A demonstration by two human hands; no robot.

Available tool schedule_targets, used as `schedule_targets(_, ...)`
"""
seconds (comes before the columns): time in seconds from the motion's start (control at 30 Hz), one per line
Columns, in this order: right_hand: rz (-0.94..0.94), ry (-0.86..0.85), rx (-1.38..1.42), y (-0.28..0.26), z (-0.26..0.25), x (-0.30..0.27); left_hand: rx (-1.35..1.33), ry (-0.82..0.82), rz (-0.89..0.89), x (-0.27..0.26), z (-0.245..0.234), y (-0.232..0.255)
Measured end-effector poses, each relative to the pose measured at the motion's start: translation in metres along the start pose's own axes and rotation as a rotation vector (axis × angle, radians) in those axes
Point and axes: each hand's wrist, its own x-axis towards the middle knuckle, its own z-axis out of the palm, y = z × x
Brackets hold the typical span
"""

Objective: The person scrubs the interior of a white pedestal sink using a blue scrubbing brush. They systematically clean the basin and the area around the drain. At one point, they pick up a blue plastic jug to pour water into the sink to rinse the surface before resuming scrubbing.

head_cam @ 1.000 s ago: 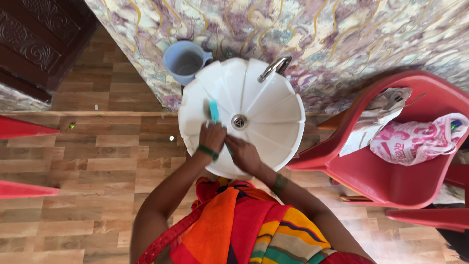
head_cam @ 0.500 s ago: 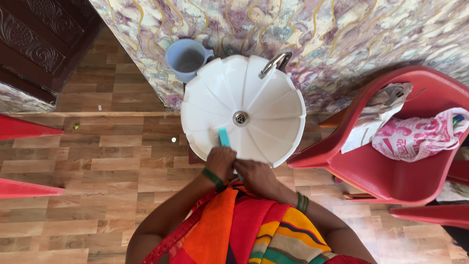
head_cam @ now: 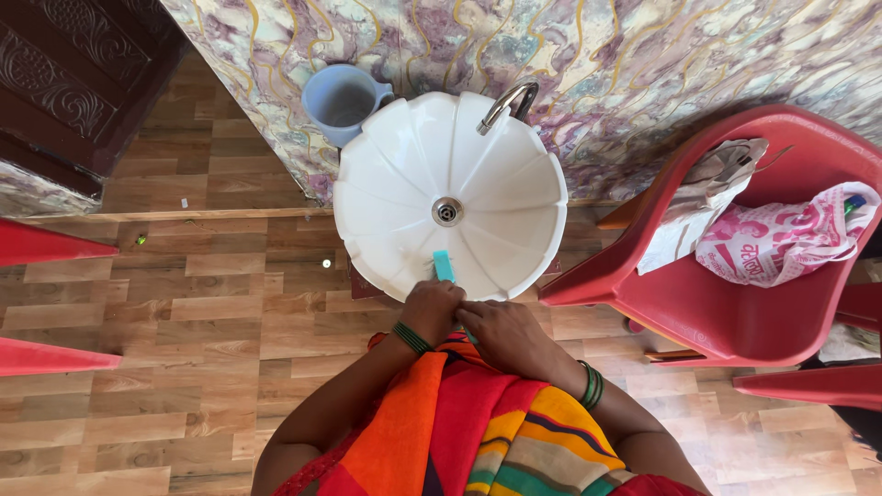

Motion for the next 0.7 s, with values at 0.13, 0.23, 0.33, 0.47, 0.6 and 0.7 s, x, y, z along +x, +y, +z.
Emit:
schedule_targets(0.13, 0.077, -0.004, -0.074, 0.017, 0.025, 0.014, 0.045, -0.020, -0.023, 0.014, 0.034, -0.025)
schedule_targets(0.23, 0.118, 0.089, -0.091, 0.037, 0.044, 0.039, 0.156, 0.064, -0.078, 0.052, 0.060, -0.058)
schedule_targets(0.33, 0.152, 0.118, -0.095, 0.041, 0.036, 0.045, 0.129, 0.050, -0.111, 0.066, 0.068, -0.063)
schedule_targets(0.47, 0.152, -0.038, -0.067, 0.025, -0.004, 0.013, 0.082, -0.034, -0.082, 0.050, 0.064, -0.024)
schedule_targets(0.6, -0.039, 0.028, -0.011, 0.006, -0.029, -0.021, -0.021, 0.044, -0.002, 0.013, 0.033, 0.024)
schedule_targets(0.7, 0.087, -0.077, -0.084, 0.017, -0.013, -0.010, -0.028, -0.007, -0.029, 0.022, 0.031, 0.017)
